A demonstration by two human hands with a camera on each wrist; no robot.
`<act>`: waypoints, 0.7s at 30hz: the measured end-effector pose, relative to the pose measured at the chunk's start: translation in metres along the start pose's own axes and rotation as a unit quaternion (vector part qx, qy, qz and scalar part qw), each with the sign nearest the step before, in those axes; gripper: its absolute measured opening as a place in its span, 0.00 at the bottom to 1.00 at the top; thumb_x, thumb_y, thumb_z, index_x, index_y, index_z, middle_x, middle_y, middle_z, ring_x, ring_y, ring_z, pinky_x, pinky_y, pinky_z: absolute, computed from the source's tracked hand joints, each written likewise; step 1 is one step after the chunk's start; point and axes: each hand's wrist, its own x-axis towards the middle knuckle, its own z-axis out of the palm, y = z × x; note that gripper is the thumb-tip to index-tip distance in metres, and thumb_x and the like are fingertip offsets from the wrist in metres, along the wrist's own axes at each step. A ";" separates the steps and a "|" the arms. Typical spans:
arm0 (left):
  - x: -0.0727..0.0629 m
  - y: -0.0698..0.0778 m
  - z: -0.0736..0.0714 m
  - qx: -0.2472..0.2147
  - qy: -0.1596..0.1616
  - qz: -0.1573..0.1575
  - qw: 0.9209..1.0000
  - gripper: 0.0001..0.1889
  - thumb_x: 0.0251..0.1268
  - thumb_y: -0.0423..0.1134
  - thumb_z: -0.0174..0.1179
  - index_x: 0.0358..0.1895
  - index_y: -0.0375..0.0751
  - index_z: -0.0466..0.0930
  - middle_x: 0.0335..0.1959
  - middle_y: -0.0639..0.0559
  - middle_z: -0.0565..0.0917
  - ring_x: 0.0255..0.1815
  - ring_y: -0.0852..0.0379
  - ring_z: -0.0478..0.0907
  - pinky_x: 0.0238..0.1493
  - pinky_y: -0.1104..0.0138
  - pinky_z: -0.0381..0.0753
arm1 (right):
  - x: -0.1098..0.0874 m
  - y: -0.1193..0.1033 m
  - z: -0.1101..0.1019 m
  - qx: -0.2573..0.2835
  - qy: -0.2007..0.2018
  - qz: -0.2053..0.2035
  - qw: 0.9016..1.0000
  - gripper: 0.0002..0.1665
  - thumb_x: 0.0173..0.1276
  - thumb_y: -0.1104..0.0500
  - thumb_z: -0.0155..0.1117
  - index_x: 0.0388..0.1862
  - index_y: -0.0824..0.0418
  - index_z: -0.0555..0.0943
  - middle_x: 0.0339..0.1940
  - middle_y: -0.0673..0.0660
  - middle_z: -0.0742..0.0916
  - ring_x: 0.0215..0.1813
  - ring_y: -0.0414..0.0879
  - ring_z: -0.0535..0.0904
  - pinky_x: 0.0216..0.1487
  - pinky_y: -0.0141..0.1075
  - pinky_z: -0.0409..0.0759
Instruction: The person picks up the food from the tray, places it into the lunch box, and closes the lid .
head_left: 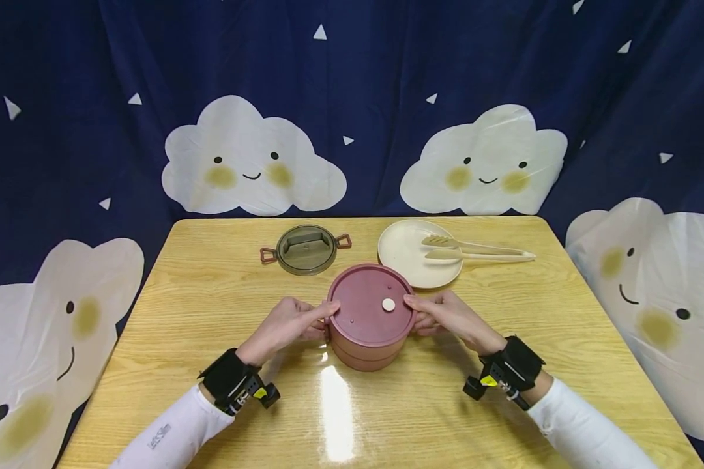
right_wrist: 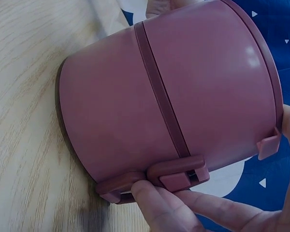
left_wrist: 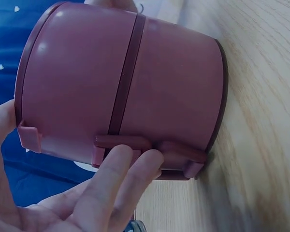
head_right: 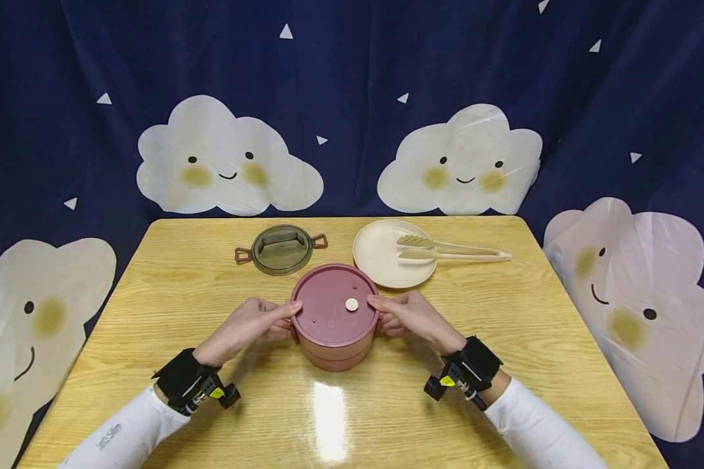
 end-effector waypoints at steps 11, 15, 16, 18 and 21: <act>0.002 -0.001 -0.015 0.057 -0.017 0.030 0.998 0.40 0.74 0.70 0.55 0.66 0.34 0.81 0.62 0.37 0.87 0.57 0.43 0.89 0.64 0.51 0.85 | -0.003 -0.001 -0.007 0.026 -0.036 -0.029 0.999 0.33 0.80 0.40 0.60 0.62 0.69 0.85 0.49 0.62 0.94 0.50 0.52 0.93 0.59 0.53 0.88; 0.011 -0.001 -0.024 0.064 -0.014 0.050 0.997 0.39 0.76 0.67 0.55 0.69 0.34 0.78 0.63 0.35 0.85 0.57 0.42 0.89 0.64 0.52 0.85 | -0.003 -0.003 -0.008 0.031 -0.018 -0.036 0.999 0.33 0.80 0.42 0.62 0.62 0.70 0.84 0.49 0.60 0.94 0.48 0.47 0.93 0.60 0.54 0.87; 0.013 -0.001 -0.027 0.072 -0.013 0.056 0.996 0.39 0.76 0.67 0.56 0.70 0.34 0.77 0.63 0.35 0.85 0.57 0.42 0.89 0.64 0.52 0.85 | -0.004 -0.003 -0.008 0.032 -0.014 -0.037 0.999 0.33 0.80 0.42 0.62 0.62 0.70 0.84 0.49 0.60 0.93 0.47 0.46 0.93 0.60 0.53 0.87; 0.018 -0.002 -0.034 0.094 -0.003 0.069 0.993 0.39 0.76 0.66 0.57 0.71 0.34 0.76 0.61 0.35 0.86 0.57 0.42 0.88 0.62 0.52 0.86 | -0.004 -0.004 -0.007 0.037 -0.010 -0.040 0.998 0.33 0.80 0.42 0.63 0.62 0.71 0.83 0.49 0.60 0.93 0.47 0.46 0.92 0.60 0.52 0.87; 0.026 -0.002 -0.046 0.132 0.026 0.094 0.986 0.38 0.74 0.63 0.61 0.71 0.33 0.76 0.62 0.35 0.86 0.58 0.42 0.88 0.60 0.53 0.87 | -0.006 -0.005 -0.007 0.044 -0.001 -0.042 0.998 0.33 0.79 0.43 0.65 0.63 0.72 0.83 0.49 0.59 0.93 0.46 0.45 0.92 0.59 0.51 0.88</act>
